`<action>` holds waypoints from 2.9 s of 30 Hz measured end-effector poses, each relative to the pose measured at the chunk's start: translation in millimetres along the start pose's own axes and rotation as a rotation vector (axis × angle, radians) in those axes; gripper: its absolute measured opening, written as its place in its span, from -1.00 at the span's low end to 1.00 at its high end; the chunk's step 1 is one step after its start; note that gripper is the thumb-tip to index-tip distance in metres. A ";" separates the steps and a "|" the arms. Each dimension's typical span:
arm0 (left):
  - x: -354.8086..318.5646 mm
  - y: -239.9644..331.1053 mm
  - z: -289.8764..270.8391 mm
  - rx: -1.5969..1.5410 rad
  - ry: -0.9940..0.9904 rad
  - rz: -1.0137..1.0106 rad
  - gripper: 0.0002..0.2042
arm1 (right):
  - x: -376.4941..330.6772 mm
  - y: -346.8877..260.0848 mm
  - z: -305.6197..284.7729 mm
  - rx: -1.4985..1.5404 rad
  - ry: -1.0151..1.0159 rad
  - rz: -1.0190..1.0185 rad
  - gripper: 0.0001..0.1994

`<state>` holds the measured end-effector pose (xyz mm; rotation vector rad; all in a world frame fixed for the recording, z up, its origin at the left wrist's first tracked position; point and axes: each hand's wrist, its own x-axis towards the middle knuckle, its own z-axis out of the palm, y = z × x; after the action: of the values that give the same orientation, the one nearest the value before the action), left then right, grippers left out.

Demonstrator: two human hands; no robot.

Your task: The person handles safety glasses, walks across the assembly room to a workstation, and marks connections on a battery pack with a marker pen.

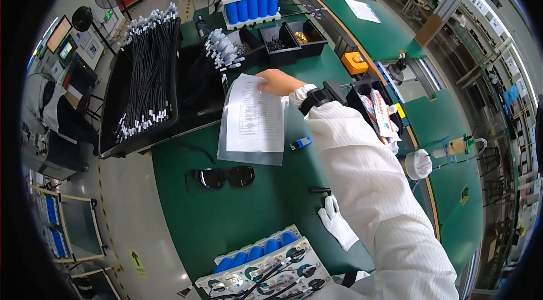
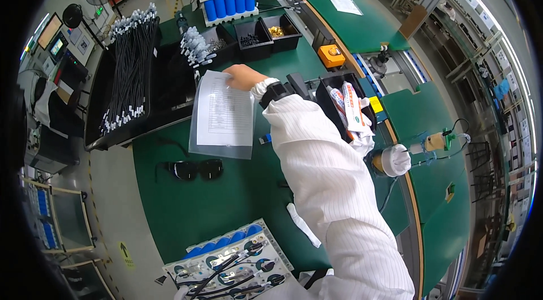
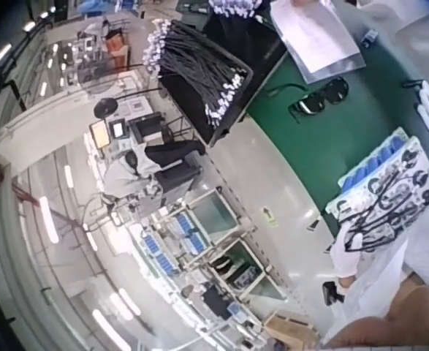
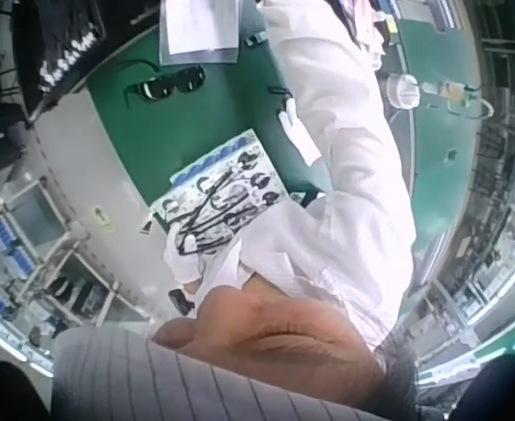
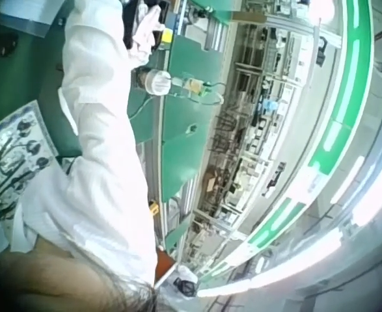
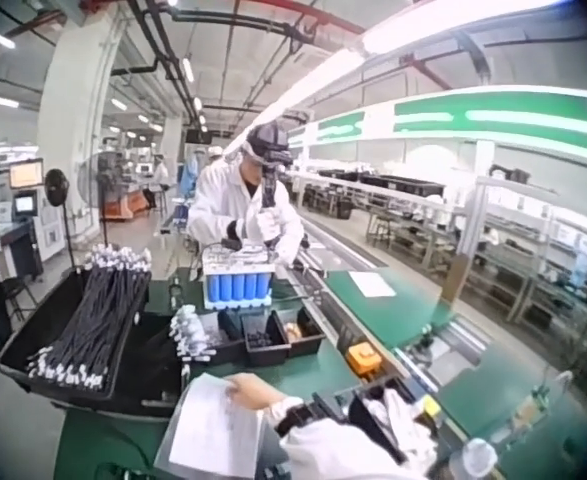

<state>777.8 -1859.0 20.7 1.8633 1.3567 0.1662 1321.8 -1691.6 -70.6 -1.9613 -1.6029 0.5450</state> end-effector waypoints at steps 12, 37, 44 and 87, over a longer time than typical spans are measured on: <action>-0.1 9.0 3.2 0.015 0.043 0.032 -0.65 | -92.7 41.2 15.1 -0.388 0.310 0.093 -0.58; -0.9 10.5 4.5 -0.011 0.095 0.107 -0.72 | -187.9 -4.5 70.8 -0.196 0.570 0.191 -0.69; -0.7 8.0 4.7 -0.009 0.087 0.103 -0.72 | -177.5 -2.7 82.4 -0.274 0.581 0.132 -0.74; -10.4 -14.6 -12.8 -0.171 -0.019 0.365 -0.14 | -336.9 -26.6 40.0 -0.517 0.535 0.582 -0.65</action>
<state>755.9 -1859.7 23.0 1.9437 0.9474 0.4357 1206.5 -2010.9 -94.2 -2.6763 -0.8767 -0.2281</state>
